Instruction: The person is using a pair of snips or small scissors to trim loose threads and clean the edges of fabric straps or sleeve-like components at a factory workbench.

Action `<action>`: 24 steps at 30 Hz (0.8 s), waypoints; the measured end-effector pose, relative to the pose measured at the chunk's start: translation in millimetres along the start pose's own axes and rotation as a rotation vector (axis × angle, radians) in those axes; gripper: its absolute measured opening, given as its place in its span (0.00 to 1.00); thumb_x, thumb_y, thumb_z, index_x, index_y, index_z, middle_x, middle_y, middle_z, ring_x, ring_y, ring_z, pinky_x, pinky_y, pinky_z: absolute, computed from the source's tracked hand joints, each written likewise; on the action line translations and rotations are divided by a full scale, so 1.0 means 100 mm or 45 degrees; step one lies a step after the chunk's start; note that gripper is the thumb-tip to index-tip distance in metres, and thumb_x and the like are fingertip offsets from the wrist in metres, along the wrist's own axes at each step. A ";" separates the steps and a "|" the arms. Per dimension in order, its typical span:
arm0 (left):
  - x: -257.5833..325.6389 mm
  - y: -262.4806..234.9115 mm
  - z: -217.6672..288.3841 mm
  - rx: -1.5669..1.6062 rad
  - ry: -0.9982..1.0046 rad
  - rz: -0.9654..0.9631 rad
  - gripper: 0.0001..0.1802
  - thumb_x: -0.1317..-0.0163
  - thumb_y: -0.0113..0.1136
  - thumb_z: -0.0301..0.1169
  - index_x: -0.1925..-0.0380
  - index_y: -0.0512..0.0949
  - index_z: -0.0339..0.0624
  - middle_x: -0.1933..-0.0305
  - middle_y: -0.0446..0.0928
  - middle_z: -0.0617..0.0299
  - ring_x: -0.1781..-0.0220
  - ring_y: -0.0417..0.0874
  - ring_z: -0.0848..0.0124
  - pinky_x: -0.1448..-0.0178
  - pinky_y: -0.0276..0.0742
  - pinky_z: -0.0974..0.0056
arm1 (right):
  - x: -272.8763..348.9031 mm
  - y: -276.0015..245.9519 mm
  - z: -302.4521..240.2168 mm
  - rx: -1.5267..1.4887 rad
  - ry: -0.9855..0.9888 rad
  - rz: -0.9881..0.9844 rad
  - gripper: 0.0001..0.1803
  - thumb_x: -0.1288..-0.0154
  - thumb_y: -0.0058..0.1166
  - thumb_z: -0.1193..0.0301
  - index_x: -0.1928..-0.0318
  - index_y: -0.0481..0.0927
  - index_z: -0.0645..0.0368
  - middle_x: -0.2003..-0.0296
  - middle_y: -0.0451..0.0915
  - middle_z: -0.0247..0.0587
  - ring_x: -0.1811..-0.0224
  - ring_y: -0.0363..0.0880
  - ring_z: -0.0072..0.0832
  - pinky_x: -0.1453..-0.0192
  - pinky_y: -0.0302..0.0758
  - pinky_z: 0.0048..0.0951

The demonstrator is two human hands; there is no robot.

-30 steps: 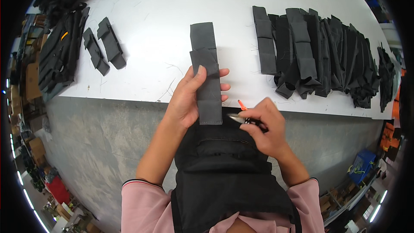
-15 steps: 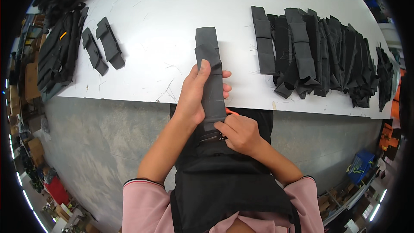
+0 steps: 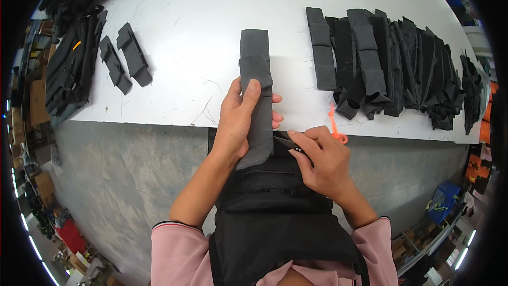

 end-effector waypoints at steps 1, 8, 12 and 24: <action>0.01 0.01 0.01 -0.001 0.002 0.002 0.25 0.33 0.49 0.47 0.51 0.64 0.35 0.64 0.77 0.52 0.74 0.81 0.69 0.72 0.79 0.68 | 0.00 0.04 -0.03 0.077 -0.017 -0.072 0.20 0.53 0.63 0.74 0.55 0.79 0.55 0.70 0.71 0.31 0.78 0.72 0.25 0.75 0.66 0.25; 0.02 0.03 -0.01 0.007 -0.019 -0.005 0.21 0.32 0.48 0.46 0.52 0.66 0.38 0.64 0.77 0.53 0.74 0.81 0.70 0.72 0.79 0.69 | -0.07 0.06 -0.09 0.096 -0.039 -0.064 0.22 0.55 0.63 0.78 0.54 0.79 0.56 0.69 0.74 0.34 0.77 0.73 0.28 0.74 0.68 0.26; 0.00 0.02 -0.05 0.011 -0.027 -0.033 0.23 0.32 0.48 0.46 0.51 0.64 0.36 0.64 0.77 0.52 0.74 0.81 0.70 0.72 0.79 0.69 | -0.06 0.11 -0.07 0.089 -0.055 -0.051 0.21 0.55 0.63 0.78 0.56 0.80 0.56 0.71 0.75 0.35 0.77 0.73 0.30 0.73 0.68 0.27; 0.02 0.04 -0.04 -0.010 -0.045 -0.066 0.24 0.32 0.49 0.47 0.50 0.63 0.36 0.65 0.77 0.51 0.76 0.80 0.69 0.73 0.79 0.68 | -0.02 0.03 -0.11 0.101 -0.073 -0.051 0.18 0.52 0.62 0.75 0.56 0.80 0.57 0.73 0.72 0.31 0.76 0.73 0.25 0.74 0.67 0.25</action>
Point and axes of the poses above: each hand's wrist, its own x-axis away from the middle knuckle, its own y-axis out of the palm, z = x × y, the point moved 10 cm from there along -x, towards the middle knuckle
